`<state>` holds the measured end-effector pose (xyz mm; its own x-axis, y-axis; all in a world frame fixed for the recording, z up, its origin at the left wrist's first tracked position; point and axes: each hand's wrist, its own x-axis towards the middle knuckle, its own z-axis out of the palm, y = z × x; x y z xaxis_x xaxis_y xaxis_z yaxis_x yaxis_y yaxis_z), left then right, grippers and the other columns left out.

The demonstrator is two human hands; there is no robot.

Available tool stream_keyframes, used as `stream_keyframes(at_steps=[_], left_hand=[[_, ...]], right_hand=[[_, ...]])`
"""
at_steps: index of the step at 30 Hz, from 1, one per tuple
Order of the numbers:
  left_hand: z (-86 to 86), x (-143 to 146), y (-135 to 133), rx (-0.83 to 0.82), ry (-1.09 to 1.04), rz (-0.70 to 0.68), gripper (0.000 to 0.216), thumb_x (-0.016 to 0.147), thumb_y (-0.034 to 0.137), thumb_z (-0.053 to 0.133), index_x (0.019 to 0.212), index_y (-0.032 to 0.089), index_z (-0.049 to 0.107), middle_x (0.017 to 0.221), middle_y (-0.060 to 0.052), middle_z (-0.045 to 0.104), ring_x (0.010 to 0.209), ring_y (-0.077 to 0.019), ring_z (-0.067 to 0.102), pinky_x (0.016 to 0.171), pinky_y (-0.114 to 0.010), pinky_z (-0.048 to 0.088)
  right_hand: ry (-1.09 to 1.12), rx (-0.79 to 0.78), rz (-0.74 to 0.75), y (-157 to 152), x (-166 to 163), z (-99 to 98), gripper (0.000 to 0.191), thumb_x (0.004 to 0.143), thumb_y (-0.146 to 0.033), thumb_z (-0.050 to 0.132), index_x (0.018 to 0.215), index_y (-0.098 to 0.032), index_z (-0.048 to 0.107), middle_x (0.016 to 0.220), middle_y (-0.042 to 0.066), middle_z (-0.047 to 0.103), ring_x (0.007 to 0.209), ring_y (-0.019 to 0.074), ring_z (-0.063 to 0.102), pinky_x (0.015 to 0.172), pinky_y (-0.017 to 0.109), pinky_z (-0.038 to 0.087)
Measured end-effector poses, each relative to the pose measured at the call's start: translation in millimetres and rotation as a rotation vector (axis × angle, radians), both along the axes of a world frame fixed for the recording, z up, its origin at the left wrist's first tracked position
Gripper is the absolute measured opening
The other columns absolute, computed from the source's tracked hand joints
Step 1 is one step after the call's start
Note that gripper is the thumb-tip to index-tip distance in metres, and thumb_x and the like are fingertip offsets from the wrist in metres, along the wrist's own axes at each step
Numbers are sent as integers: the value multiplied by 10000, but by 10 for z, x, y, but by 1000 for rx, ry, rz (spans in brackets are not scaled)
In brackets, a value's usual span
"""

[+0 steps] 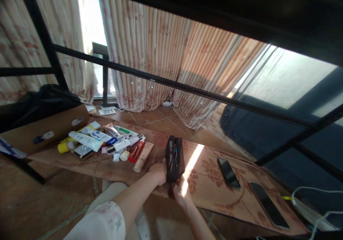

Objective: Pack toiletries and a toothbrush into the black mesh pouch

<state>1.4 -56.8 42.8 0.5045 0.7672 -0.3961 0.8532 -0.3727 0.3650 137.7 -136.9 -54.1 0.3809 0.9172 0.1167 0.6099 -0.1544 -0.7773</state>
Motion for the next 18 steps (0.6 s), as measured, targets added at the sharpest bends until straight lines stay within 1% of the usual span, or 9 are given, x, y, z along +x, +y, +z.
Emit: stream_keyframes(at_steps=[2,4,6,8,11,13,18], left_hand=[[-8,-76,79,16,7,-7,797,653,110,659,1382,86,339,1215,-207,609,1152,-307,576,953,-387,488],[-34,-148,149,6,-2,-60,765,636,152,689,1341,87,400,1212,-202,610,1133,-312,587,944,-377,496],[-69,-196,199,-18,-21,-131,760,608,210,727,1307,97,450,1219,-193,608,1114,-312,598,935,-356,505],[-102,-209,226,-30,-31,-181,740,596,254,741,1277,110,491,1226,-181,608,1106,-305,604,933,-332,507],[-129,-185,225,-5,-37,-186,654,639,267,704,1252,118,531,1222,-172,617,1098,-300,610,927,-327,512],[-128,-164,203,16,-38,-171,611,657,242,681,1239,110,550,1207,-174,628,1088,-299,616,917,-329,518],[-87,-136,132,1,-21,-185,522,651,186,670,1164,101,628,1168,-175,653,1073,-293,626,919,-316,519]], right_hand=[[-56,-44,-9,66,-43,-9,300,612,-221,506,887,-174,617,819,62,694,781,235,645,663,319,510],[-53,-40,29,107,-43,-7,352,597,-226,529,932,-173,624,882,61,702,842,240,646,703,317,517],[-11,-18,77,120,-6,12,397,595,-249,546,977,-170,623,936,63,706,886,241,643,734,313,525],[43,-21,122,113,46,42,407,599,-274,560,985,-160,621,933,65,709,873,237,645,740,312,532],[138,-46,169,90,85,74,409,598,-275,571,983,-150,626,914,60,709,832,226,648,719,305,535],[185,-13,150,69,61,66,406,603,-267,564,983,-144,631,897,63,707,826,228,644,709,303,532],[187,151,-19,-5,-85,-22,354,641,-312,558,942,-144,639,821,61,695,788,233,622,701,310,512]])
